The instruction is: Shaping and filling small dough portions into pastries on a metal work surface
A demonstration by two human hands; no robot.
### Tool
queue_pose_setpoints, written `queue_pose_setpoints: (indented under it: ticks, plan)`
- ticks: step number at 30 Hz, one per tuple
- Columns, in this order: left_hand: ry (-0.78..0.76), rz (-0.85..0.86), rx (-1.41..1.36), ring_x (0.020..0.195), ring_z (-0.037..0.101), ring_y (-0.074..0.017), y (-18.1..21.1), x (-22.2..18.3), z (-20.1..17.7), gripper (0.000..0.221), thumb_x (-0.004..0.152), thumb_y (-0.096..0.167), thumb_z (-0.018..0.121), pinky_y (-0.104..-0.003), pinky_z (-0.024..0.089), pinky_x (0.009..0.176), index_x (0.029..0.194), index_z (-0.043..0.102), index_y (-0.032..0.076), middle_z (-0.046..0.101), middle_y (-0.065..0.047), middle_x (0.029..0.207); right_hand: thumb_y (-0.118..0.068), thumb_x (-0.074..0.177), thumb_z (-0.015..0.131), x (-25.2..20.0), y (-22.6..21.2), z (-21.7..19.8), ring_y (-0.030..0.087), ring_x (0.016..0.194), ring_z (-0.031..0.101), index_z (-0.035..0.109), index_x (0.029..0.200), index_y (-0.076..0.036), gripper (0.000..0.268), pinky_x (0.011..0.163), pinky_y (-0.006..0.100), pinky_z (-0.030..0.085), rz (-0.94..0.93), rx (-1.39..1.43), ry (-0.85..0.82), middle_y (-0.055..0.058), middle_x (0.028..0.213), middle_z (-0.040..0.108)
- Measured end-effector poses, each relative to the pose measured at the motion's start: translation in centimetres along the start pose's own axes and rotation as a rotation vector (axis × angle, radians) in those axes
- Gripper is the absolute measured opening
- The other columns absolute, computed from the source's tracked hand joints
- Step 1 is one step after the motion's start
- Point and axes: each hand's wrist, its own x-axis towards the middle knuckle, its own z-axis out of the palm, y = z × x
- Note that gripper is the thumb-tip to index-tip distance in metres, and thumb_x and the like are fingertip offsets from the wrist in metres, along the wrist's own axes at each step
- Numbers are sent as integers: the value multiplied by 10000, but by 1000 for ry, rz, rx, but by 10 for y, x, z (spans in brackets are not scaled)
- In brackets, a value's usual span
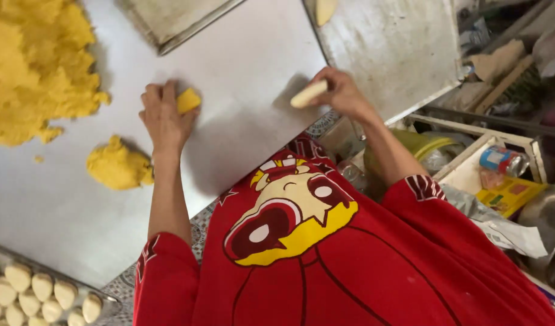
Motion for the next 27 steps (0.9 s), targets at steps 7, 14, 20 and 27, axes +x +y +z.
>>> queue_pose_setpoints:
  ticks: [7, 14, 20, 27]
  plan:
    - [310, 98, -328, 973, 562, -403, -4, -28, 41, 410, 805, 103, 815, -506, 462, 865, 1162, 660, -25, 573, -193, 1035, 64, 880, 727, 105, -3, -118, 112, 803, 563, 517, 1197, -142, 433, 717, 274, 462, -53, 59, 117, 50, 891, 663]
    - [131, -396, -1609, 1007, 688, -240, 64, -37, 36, 348, 962, 62, 684, -326, 597, 803, 1297, 591, 46, 645, -84, 1167, 93, 855, 689, 156, -9, -128, 142, 795, 623, 581, 1156, -88, 368, 640, 285, 485, -81, -69, 132, 72, 989, 641]
    - [215, 67, -1039, 1161, 604, -252, 123, -13, 4, 462, 912, 92, 800, -331, 566, 974, 1315, 580, 40, 560, -123, 1265, -1, 838, 869, 114, -30, -75, 348, 914, 650, 584, 1328, -65, 570, 767, 447, 544, -435, -480, 280, 184, 1252, 556]
    - [273, 408, -642, 1036, 688, -425, 137, -35, -39, 461, 820, -50, 870, -494, 611, 871, 1197, 618, 31, 513, -105, 1180, 174, 835, 786, 14, -97, 103, 366, 762, 749, 576, 1276, 137, 490, 692, 492, 667, -444, 527, -219, 277, 1093, 617]
